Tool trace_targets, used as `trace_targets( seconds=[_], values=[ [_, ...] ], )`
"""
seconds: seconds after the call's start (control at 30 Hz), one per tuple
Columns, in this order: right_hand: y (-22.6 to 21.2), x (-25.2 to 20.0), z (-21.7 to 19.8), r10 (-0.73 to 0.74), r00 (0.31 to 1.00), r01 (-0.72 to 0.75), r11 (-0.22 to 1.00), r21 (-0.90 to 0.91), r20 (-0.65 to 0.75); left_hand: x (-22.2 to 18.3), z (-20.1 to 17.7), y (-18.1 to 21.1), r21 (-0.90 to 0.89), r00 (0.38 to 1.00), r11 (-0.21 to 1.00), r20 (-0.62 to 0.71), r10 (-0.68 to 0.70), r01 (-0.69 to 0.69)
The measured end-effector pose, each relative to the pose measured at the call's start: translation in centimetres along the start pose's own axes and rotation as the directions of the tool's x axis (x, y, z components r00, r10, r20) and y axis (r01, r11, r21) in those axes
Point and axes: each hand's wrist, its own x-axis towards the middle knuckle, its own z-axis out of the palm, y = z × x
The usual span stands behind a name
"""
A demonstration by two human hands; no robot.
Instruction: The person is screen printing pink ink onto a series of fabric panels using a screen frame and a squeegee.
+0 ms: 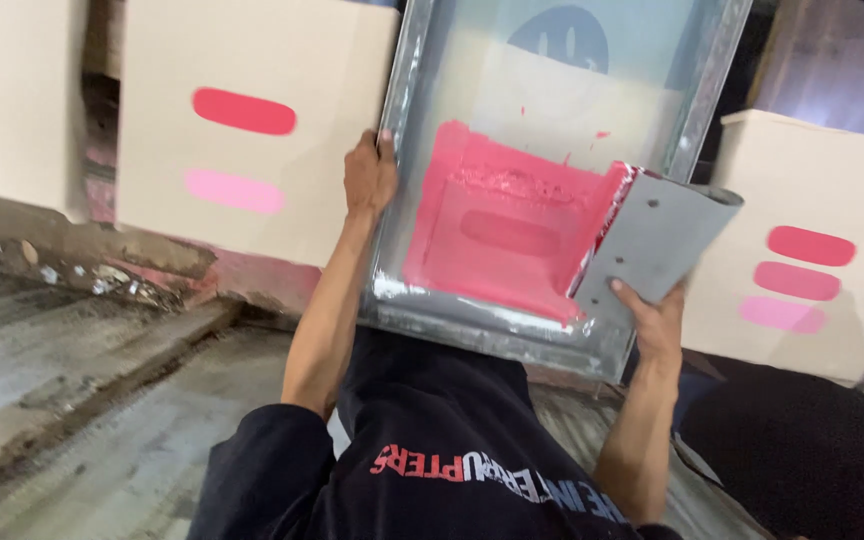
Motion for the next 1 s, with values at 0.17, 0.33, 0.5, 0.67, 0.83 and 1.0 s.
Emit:
trace_targets(
  seconds=[0.17, 0.33, 0.5, 0.67, 0.83, 1.0],
  values=[
    [-4.7, -5.9, 13.3, 0.161, 0.980, -0.135, 0.969, 0.207, -0.117, 4.3, -10.2, -9.9, -0.040, 0.997, 0.999, -0.081, 0.007, -0.011],
    [-12.7, -8.8, 29.7, 0.301, 0.949, -0.242, 0.891, 0.384, -0.099, 8.6, -25.0, -18.6, -0.036, 0.993, 0.999, -0.113, -0.034, 0.030],
    [-16.5, -9.9, 38.5, 0.289, 0.954, -0.235, 0.887, 0.398, -0.082, 10.2, -34.5, -18.9, -0.025, 0.993, 0.993, -0.028, -0.115, 0.114],
    [-18.0, -9.2, 41.7, 0.253, 0.963, -0.204, 0.911, 0.360, -0.095, 13.2, -37.6, -19.1, -0.067, 0.988, 0.986, 0.056, -0.147, 0.151],
    [-16.5, -7.1, 42.7, 0.237, 0.962, -0.178, 0.921, 0.347, -0.135, 15.8, -38.0, -20.2, -0.146, 0.980, 0.971, 0.099, -0.175, 0.188],
    [-16.0, -5.5, 43.9, 0.255, 0.958, -0.194, 0.912, 0.361, -0.129, 18.2, -38.2, -19.7, -0.157, 0.969, 0.959, 0.112, -0.222, 0.238]
  ],
)
